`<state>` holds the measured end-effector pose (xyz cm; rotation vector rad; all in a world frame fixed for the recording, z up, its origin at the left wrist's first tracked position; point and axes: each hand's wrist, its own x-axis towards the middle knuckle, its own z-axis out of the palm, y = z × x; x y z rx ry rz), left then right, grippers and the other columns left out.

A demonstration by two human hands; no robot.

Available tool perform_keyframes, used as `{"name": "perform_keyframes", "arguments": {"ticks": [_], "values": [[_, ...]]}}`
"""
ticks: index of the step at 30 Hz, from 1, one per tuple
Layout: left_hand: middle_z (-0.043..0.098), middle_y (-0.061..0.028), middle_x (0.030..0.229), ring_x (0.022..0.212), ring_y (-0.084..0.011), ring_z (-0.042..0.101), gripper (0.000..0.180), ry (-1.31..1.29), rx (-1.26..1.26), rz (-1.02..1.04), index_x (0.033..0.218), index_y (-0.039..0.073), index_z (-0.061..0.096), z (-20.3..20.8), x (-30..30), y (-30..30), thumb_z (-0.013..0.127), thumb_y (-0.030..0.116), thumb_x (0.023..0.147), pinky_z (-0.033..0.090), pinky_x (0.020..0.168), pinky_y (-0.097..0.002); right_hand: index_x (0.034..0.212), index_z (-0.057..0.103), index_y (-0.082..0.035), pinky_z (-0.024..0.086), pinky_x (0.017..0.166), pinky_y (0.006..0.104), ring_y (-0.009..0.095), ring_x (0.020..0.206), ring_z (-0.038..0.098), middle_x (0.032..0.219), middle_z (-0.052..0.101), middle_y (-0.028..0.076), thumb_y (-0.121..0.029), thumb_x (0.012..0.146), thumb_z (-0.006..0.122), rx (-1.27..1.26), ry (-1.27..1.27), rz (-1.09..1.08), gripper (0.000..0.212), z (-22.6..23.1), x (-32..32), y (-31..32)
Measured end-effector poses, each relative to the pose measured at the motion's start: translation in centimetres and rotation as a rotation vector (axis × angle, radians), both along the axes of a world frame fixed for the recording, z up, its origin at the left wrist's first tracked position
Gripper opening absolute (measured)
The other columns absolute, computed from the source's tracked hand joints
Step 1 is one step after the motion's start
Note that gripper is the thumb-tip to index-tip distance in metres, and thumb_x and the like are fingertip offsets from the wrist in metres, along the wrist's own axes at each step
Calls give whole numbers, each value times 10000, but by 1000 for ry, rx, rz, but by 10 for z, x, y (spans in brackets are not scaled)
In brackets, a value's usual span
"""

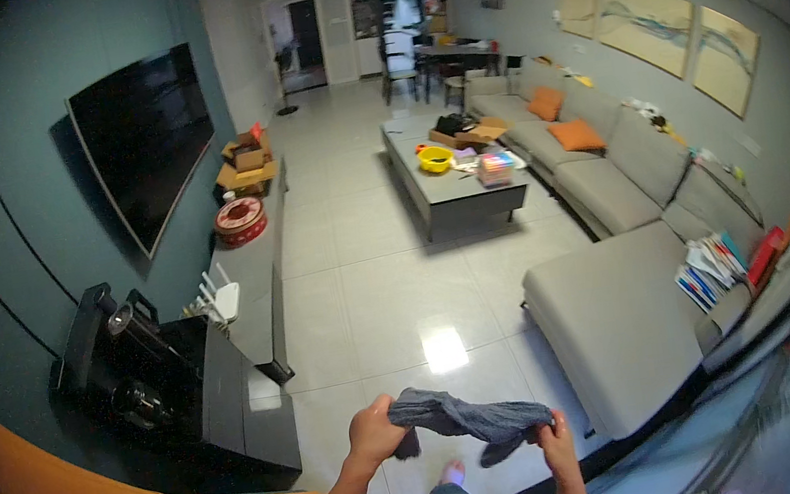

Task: The person washes a cloth under a running faucet, then walks to a bedroom and wipes the surface of a white wardrobe with the damp cloth.

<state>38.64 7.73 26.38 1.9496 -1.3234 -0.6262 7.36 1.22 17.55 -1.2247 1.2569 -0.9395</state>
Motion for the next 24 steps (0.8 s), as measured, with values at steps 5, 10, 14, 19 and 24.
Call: {"name": "perform_keyframes", "arguments": {"ticks": [5, 10, 14, 19, 24], "values": [[600, -104, 772, 738, -317, 575, 120, -461, -329, 320, 819, 93, 549, -30, 50, -76, 599, 143, 722, 441, 623, -424, 959, 589, 13, 448, 675, 271, 145, 755, 572, 810, 617, 78, -91, 797, 571, -189, 240, 253, 193, 4, 46, -104], [623, -169, 711, 707, -375, 609, 240, -366, 160, 429, 915, 75, 518, 3, 92, -162, 592, 245, 763, 458, 581, -466, 929, 610, 11, 464, 690, 331, 244, 776, 587, 877, 603, 178, -166, 712, 701, -285, 884, 745, 294, 18, 103, -220], [624, -167, 926, 851, -231, 624, 414, 127, -450, 277, 1131, 62, 495, -15, 94, -224, 641, 72, 743, 483, 754, -335, 1203, 513, -39, 423, 872, 351, 269, 1013, 542, 1125, 543, 169, -217, 656, 780, -365, 373, 1045, 634, 9, 157, -286], [527, -108, 1130, 1041, -160, 507, 541, 805, -463, 65, 1290, 33, 377, -32, 82, -322, 560, -28, 785, 404, 893, -273, 1182, 414, 5, 452, 835, 305, 159, 911, 565, 959, 579, 66, -130, 787, 652, 120, -192, 932, 480, 23, 242, -344], [502, -159, 1175, 1027, -185, 531, 703, 1161, -358, -14, 1416, 69, 188, -35, 135, -396, 411, -123, 778, 459, 812, -281, 1129, 376, -7, 518, 639, 342, 190, 664, 598, 801, 571, 96, -148, 851, 572, 318, -329, 878, 368, 24, 303, -425]]}}
